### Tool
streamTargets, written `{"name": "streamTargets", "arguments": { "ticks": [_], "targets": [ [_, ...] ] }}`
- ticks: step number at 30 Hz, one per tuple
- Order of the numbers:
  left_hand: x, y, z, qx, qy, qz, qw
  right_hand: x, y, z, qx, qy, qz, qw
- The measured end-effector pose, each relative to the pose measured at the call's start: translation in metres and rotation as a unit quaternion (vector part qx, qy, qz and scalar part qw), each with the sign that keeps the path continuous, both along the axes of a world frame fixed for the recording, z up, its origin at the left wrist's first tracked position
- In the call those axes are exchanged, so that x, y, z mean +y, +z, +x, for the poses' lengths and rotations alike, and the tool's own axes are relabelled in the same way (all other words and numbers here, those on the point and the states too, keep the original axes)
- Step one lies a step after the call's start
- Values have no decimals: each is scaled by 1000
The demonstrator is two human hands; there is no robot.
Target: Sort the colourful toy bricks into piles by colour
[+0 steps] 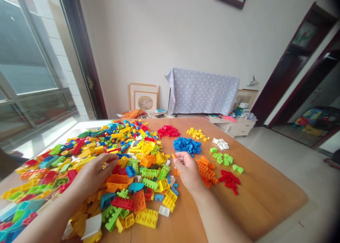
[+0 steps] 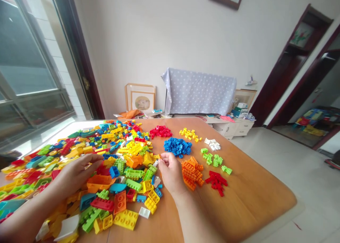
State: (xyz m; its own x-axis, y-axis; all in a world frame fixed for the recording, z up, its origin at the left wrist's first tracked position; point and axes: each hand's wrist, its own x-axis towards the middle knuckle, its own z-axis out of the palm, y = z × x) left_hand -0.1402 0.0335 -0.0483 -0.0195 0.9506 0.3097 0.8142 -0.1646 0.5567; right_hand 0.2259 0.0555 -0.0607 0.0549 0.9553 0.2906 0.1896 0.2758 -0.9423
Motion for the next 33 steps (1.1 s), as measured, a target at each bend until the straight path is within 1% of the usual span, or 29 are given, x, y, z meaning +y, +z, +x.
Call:
{"name": "streamTargets", "arguments": {
  "ticks": [2, 4, 9, 12, 15, 24, 30, 33],
  "targets": [
    [0, 1, 1, -6, 2, 3, 1000, 0, 3, 2, -11, 1, -2, 1000],
    [-3, 3, 3, -16, 5, 1, 1000, -2, 3, 1, -40, 20, -4, 999],
    [-8, 8, 10, -59, 9, 15, 998, -6, -7, -6, -91, 67, -8, 994],
    [-8, 7, 10, -68, 4, 21, 997, -7, -12, -9, -95, 92, -20, 991],
    [-9, 6, 11, -62, 10, 21, 998, -9, -14, -11, -90, 117, -34, 989],
    [-21, 21, 22, -6, 4, 3, 1000, -17, -14, -13, -94, 86, -20, 992],
    [-20, 20, 23, -14, 0, 1, 1000, -19, -6, -5, -94, 45, -17, 994],
    [-20, 20, 22, -15, -3, -3, 1000, -18, -5, -2, -92, 18, -11, 996]
  ]
}}
